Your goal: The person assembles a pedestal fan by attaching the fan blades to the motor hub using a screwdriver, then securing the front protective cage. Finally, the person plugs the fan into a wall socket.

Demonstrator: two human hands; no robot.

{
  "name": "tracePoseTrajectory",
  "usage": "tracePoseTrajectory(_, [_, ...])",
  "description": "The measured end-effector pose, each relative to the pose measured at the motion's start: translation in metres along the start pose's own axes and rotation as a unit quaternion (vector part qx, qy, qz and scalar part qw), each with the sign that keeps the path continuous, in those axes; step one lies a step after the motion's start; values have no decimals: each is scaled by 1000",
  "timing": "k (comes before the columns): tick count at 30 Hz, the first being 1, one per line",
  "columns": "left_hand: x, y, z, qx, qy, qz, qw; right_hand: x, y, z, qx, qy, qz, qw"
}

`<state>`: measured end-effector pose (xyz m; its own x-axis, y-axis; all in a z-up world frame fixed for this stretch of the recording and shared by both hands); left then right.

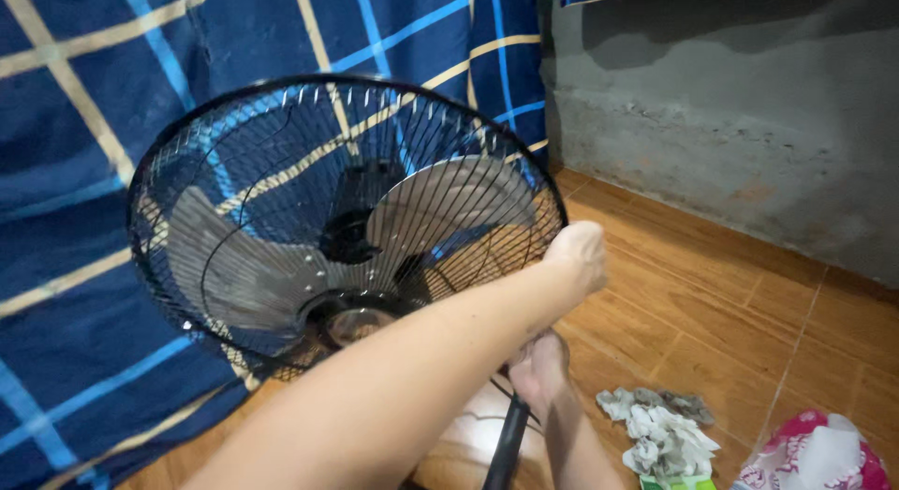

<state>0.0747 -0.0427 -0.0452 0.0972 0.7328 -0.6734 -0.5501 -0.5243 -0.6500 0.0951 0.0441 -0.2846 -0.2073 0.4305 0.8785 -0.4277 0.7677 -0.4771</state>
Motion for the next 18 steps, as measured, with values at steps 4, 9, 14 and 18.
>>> tracePoseTrajectory(4, [-64,-25,67,-84,236,13,968,-28,-13,-7,-9,95,76,993])
tracePoseTrajectory(9, [-98,-80,209,-212,445,-13,870,14,-63,6,-110,119,152,975])
tracePoseTrajectory(14, [-65,-107,333,-267,512,91,811,116,-151,40,-356,55,300,884])
tracePoseTrajectory(18, [-29,-124,399,-336,523,138,771,233,-177,91,-507,26,520,687])
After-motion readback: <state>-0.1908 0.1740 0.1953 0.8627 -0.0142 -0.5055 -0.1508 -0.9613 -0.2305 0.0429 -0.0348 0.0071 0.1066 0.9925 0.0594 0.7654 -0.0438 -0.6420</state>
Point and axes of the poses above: each hand's wrist, its own z-axis away from the middle knuckle, its own x-axis out of the palm, y = z × x, the point moved 10 cm from there along -z, towards the middle knuckle, and after that the axes turned 7 degrees about -y, right-handed, at the moved point
